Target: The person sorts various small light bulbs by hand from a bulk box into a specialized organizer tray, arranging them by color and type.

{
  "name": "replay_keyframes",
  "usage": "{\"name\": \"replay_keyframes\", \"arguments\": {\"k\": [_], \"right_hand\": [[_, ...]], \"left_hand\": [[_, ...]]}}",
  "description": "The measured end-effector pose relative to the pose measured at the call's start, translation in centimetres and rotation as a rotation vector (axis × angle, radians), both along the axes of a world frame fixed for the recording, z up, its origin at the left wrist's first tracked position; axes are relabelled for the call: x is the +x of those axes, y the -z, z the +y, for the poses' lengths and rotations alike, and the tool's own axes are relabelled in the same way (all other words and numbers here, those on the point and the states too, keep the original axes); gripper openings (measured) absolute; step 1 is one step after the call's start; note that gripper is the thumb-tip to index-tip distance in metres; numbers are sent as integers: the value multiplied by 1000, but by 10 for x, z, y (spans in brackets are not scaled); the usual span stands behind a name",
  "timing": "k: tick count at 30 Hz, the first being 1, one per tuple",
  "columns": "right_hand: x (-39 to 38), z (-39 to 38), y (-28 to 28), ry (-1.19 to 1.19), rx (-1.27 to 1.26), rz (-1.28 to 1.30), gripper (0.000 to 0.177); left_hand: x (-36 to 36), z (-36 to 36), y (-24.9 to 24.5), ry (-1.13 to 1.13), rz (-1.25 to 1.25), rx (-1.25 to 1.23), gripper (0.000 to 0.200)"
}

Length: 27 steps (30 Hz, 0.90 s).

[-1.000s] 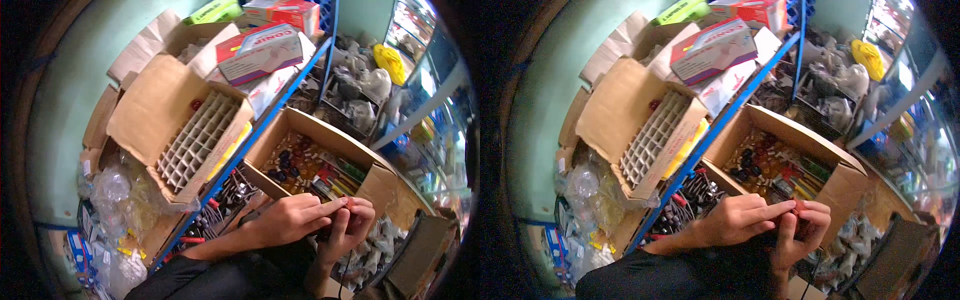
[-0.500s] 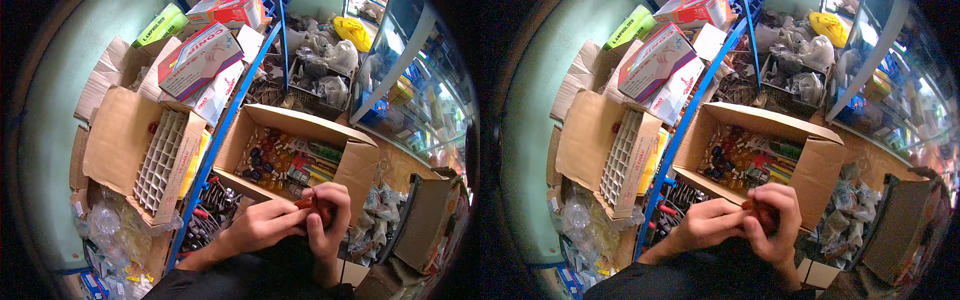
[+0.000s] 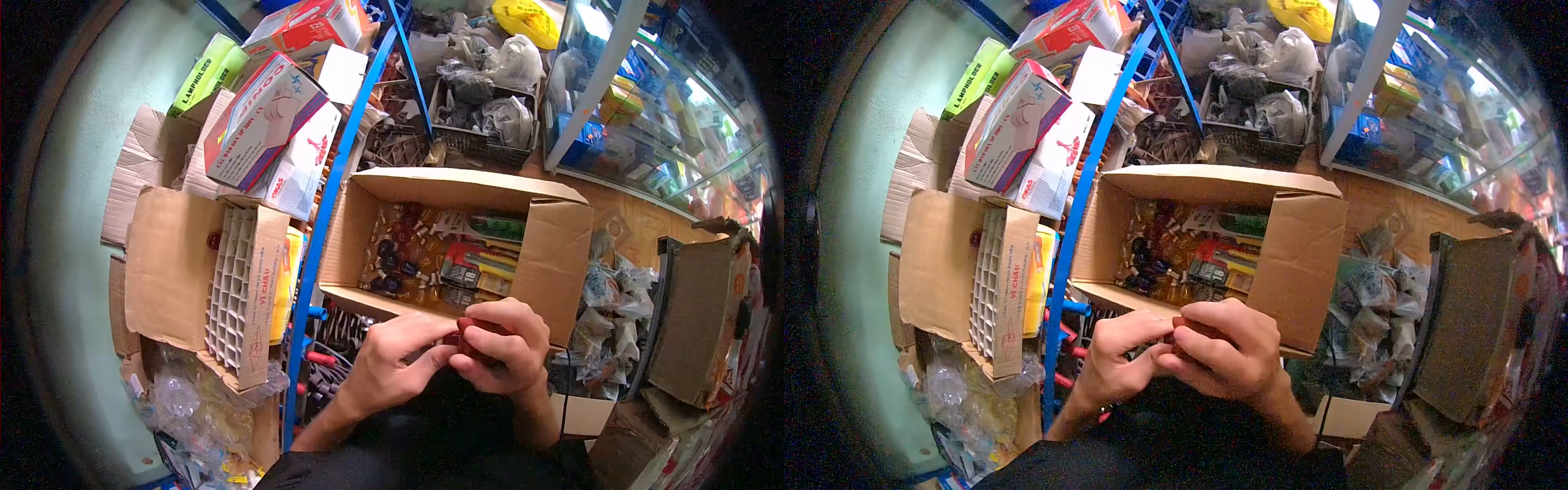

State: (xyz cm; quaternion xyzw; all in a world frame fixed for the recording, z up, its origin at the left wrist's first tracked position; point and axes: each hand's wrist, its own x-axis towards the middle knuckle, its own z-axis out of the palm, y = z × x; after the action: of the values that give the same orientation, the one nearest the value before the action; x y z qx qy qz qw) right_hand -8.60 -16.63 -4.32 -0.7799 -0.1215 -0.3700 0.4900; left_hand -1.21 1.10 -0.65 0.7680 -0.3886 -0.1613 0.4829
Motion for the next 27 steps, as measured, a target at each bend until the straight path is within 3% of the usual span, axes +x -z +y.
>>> {"name": "replay_keyframes", "arguments": {"k": [2, 4, 6, 10, 14, 19, 22, 23, 26, 27], "right_hand": [[5, 5, -6, 56, 109, 31, 25], [3, 15, -10, 203, 261, 240, 19], [1, 31, -8, 27, 862, 438, 11], [-3, 22, -11, -286, 1103, 661, 12], [-7, 37, 0, -46, 694, 392, 17], [-1, 34, 2, 85, 710, 284, 17], [-2, 23, -2, 109, 401, 320, 19], [-2, 24, -3, 176, 336, 266, 24], [-7, 30, -3, 174, 156, 222, 30], [-10, 35, -2, 168, 145, 240, 34]], "left_hand": [[1, 0, -6, 32, -146, 0, 32], [3, -3, -8, 49, -275, -48, 32], [6, -7, -6, 54, -394, -140, 33], [4, -6, 0, 59, -367, -205, 33], [-1, -4, 5, -151, 37, -249, 39], [-13, -6, 7, -126, -254, -69, 48], [-26, -5, 15, -208, -234, -94, 50], [-24, -7, 20, -236, -241, -170, 42], [-26, -12, 0, -452, 108, -143, 38], [-21, -15, 2, -455, 110, -166, 41]]}}
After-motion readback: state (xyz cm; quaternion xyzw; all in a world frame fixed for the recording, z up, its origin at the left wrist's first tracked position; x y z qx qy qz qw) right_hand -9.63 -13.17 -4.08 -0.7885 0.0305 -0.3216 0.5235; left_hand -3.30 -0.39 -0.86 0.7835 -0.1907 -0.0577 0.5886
